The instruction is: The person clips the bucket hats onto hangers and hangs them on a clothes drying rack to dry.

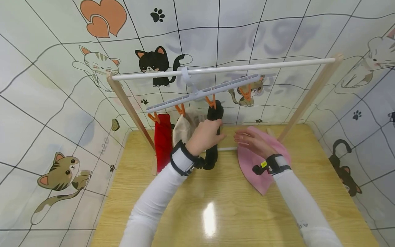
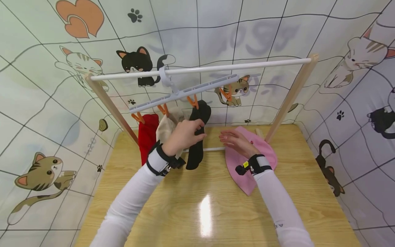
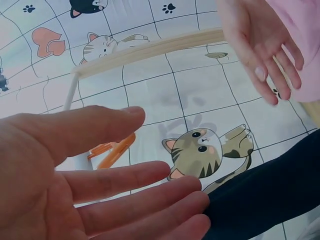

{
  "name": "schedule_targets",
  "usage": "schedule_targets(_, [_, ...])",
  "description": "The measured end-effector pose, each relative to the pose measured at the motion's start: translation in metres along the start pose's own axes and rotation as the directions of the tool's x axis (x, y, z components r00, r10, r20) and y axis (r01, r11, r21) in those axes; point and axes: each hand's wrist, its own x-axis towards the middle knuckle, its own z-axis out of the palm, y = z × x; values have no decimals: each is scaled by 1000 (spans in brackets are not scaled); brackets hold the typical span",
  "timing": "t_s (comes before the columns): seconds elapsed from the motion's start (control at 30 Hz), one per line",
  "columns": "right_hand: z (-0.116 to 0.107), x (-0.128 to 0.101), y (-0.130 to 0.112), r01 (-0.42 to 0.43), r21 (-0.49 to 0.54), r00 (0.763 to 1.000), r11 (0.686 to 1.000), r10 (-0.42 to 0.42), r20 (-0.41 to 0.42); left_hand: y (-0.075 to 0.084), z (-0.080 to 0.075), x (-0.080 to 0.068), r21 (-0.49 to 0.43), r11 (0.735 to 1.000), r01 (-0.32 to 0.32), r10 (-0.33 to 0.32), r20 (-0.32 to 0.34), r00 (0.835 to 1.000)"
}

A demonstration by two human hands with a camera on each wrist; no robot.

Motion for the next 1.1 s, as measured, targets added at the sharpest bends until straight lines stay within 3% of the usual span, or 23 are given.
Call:
schedule_targets(0.27, [-23, -37, 18, -81, -52, 995, 995, 77, -67, -1, 13, -2, -29, 999, -15, 15, -4, 1000])
schedule_targets(0.43, [-51, -51, 42, 4, -17, 988, 1000, -7, -152, -3, 21, -3, -37, 999, -24, 24, -1, 1000])
schedule_targets(0.53, [-74, -62, 60, 17, 12, 982, 1000, -14, -188, -3, 25, -4, -51, 999, -16, 16, 4, 1000])
schedule_targets(0.7, [-100, -88, 68, -126, 14, 958, 992, 125, -256, -5, 32, -6, -68, 998, -8, 8, -1, 1000])
schedule_targets(0.77, [-107, -96, 69, -149, 40, 952, 988, 154, -265, -6, 36, -7, -79, 997, 0, 0, -1, 1000])
schedule_targets(0.9, [-117, -109, 72, -104, 85, 961, 991, 122, -249, -9, 42, -10, -105, 994, 16, -17, -12, 1000])
schedule_targets(1.1, [-125, -121, 77, -81, 67, 962, 994, 95, -257, -14, 50, -14, -137, 991, 10, -13, -17, 1000])
